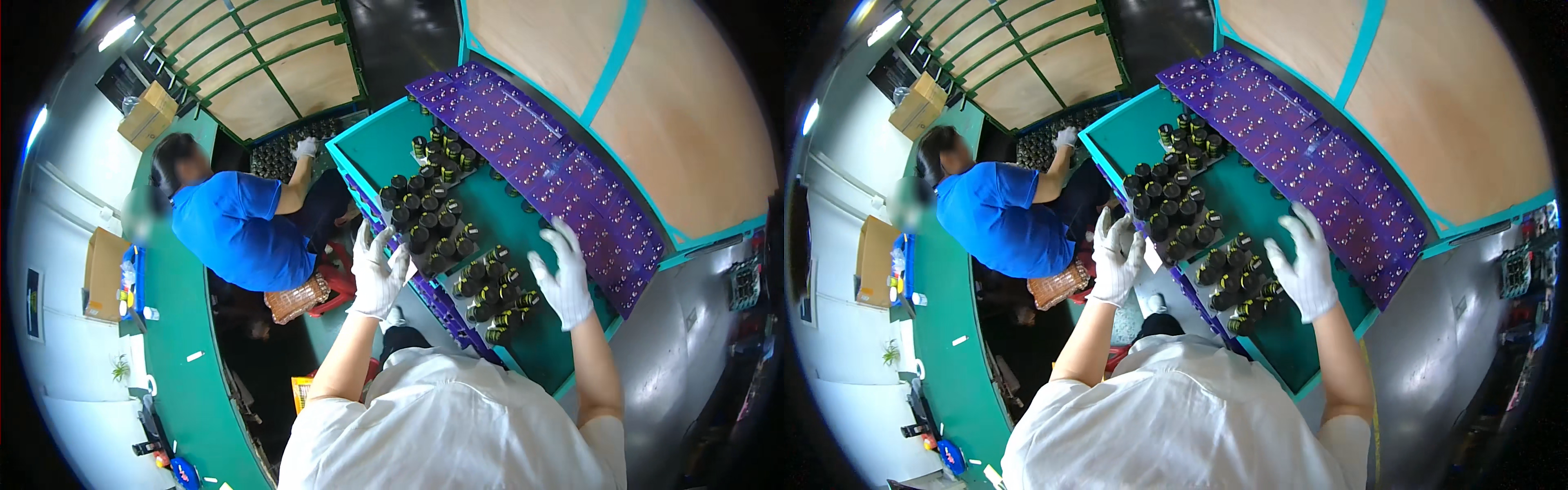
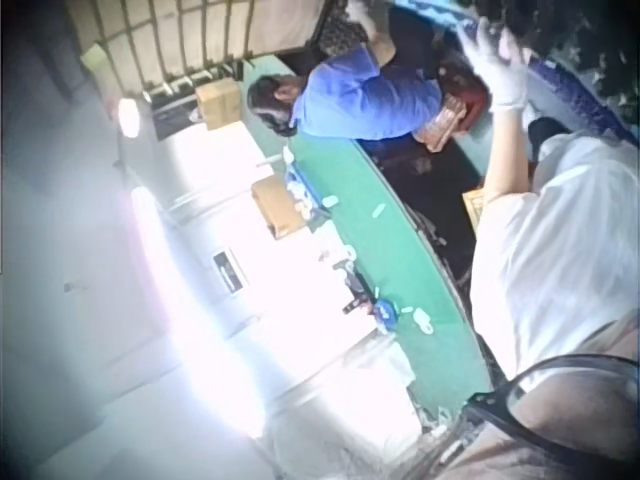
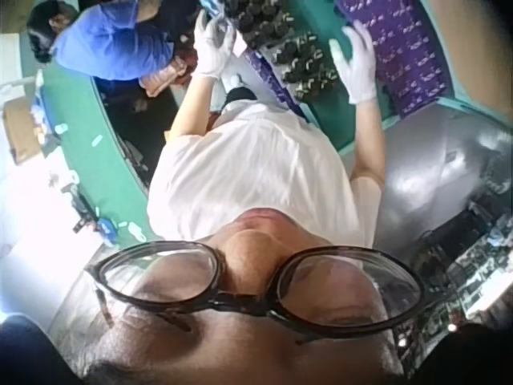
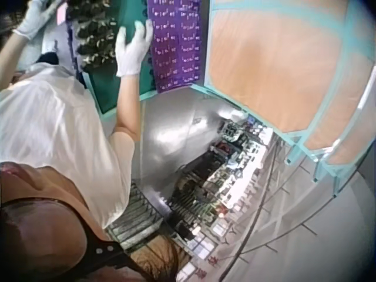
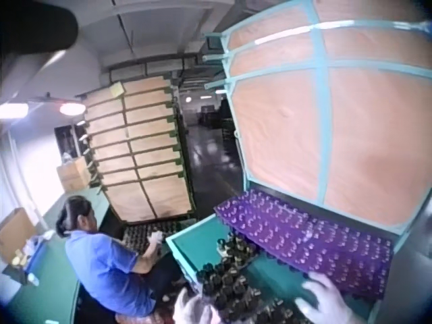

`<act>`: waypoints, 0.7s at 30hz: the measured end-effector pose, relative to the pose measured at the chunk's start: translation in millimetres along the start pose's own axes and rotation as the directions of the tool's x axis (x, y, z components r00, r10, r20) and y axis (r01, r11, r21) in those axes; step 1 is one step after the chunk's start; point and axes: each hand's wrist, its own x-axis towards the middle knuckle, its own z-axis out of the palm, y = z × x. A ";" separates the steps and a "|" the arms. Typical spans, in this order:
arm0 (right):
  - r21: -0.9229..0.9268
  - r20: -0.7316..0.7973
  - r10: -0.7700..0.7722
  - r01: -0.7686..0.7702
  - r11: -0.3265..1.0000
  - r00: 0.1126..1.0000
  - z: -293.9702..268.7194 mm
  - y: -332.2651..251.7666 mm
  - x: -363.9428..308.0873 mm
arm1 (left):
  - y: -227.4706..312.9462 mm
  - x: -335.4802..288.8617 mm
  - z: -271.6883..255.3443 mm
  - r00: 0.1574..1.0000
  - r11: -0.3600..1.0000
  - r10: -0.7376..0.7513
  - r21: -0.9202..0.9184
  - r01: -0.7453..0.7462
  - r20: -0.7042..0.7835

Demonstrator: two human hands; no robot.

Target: The person places small black cylindrical components onto purple circuit boards arranged on a green workbench. They pick up the components from a tray and insert them into the boards one by one, occasionally adjusting the boards' positions. A coworker is visible in the background performing similar assembly tasks.

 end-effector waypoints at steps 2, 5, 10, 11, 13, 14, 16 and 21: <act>-0.106 0.113 -0.030 0.043 0.993 0.993 27.4 -5.9 47.5 | -17.7 13.4 10.5 0.999 0.994 -0.033 -0.106 0.031 -0.017; -0.214 0.299 0.022 0.044 0.976 0.954 85.9 -7.1 114.8 | -40.5 37.5 6.2 0.999 0.998 0.042 -0.054 -0.042 0.003; -0.423 0.568 0.200 0.075 0.903 0.798 173.9 22.8 203.0 | -100.9 77.2 -46.7 0.983 0.984 -0.131 -0.108 0.145 0.126; -0.526 0.599 0.221 0.171 0.833 0.769 184.5 31.5 206.0 | -126.2 80.0 -52.7 0.984 0.988 -0.127 -0.074 0.137 0.125; -0.623 0.647 0.341 0.216 0.752 0.682 194.1 14.8 224.5 | -181.1 81.9 -60.5 0.982 0.985 -0.164 -0.030 0.168 0.092; -0.660 0.662 0.398 0.243 0.711 0.635 199.0 4.9 229.8 | -199.8 83.9 -65.6 0.976 0.978 -0.203 -0.025 0.206 0.074; -0.658 0.640 0.350 0.252 0.710 0.684 203.7 9.1 226.9 | -225.6 87.5 -65.2 0.964 0.969 -0.237 -0.036 0.243 0.123; -0.641 0.615 0.276 0.264 0.721 0.738 200.8 4.1 254.1 | -224.1 127.9 -47.6 0.951 0.968 -0.147 -0.159 0.195 0.273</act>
